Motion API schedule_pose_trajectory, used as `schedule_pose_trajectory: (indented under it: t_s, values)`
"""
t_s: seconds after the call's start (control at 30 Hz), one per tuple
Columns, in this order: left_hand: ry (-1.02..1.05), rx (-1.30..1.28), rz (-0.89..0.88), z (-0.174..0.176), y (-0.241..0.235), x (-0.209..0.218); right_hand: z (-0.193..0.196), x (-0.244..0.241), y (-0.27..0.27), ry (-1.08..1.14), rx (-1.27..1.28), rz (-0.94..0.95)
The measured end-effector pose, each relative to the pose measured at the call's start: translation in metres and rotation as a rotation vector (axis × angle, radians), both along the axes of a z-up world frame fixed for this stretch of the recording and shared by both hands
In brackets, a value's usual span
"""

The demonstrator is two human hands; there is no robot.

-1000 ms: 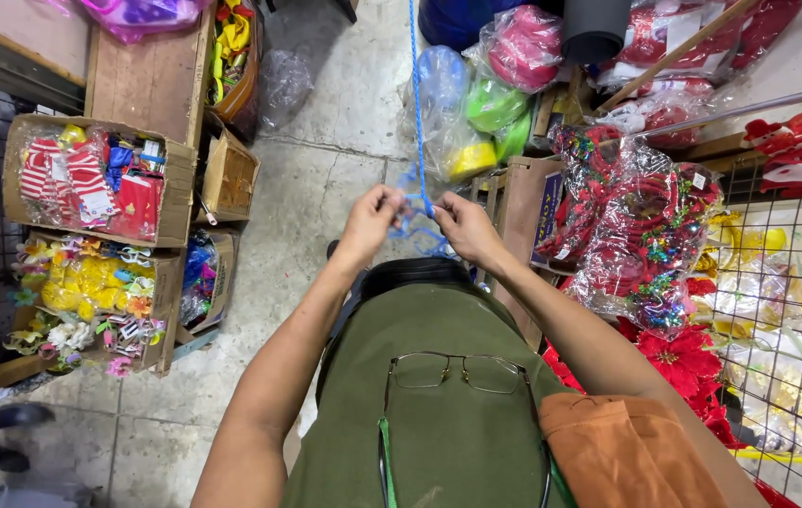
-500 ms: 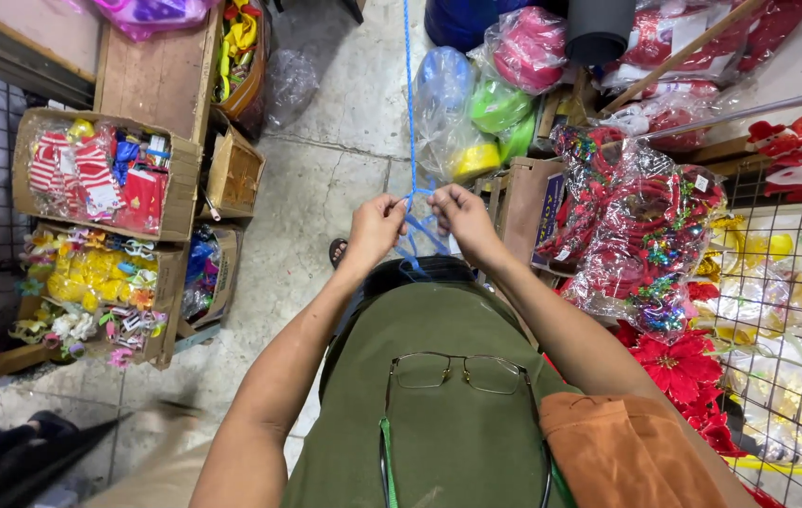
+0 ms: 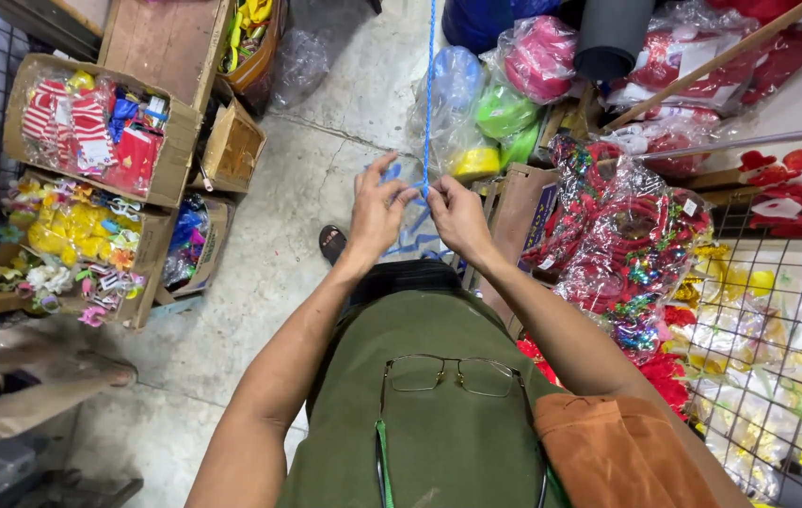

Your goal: The person ties a blue decorative ribbon by hand, repeatedly forming loops and knots. The hands manipulate the ribbon continuously throughout the clip, with no tools used. The surrounding area contains boxes and bags of colorful decorative items.

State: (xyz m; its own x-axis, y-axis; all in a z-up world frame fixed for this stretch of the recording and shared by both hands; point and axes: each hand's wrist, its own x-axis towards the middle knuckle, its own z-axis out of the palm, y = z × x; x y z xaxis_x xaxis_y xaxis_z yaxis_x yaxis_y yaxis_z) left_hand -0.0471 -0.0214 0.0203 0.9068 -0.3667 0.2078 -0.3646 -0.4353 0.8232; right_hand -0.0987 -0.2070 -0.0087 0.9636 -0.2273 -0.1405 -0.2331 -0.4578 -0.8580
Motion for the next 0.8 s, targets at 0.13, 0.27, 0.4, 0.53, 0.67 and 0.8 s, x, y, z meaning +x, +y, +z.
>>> schedule_pose_trajectory:
  t_s: [0.13,0.27,0.4,0.53,0.67,0.8]
  values:
    - [0.302,-0.124,-0.013,-0.042,-0.005,0.011,0.005,-0.022,-0.002,0.000,0.005,0.000]
    - [1.096,-0.621,0.016,-0.023,-0.014,-0.004,0.023,-0.028,0.012,-0.039,-0.094,0.000]
    - [1.131,-0.500,-0.068,-0.006,-0.014,-0.003,0.025,-0.028,0.026,-0.181,-0.147,-0.008]
    - [0.961,-0.245,-0.083,-0.027,-0.004,0.014,-0.007,-0.017,0.007,-0.424,-0.291,0.056]
    - [0.603,-0.038,0.003,-0.053,0.007,0.009,0.001,-0.012,0.010,-0.111,0.552,-0.111]
    - [0.250,0.118,0.023,-0.020,0.015,-0.018,0.022,-0.014,0.039,0.282,1.090,-0.126]
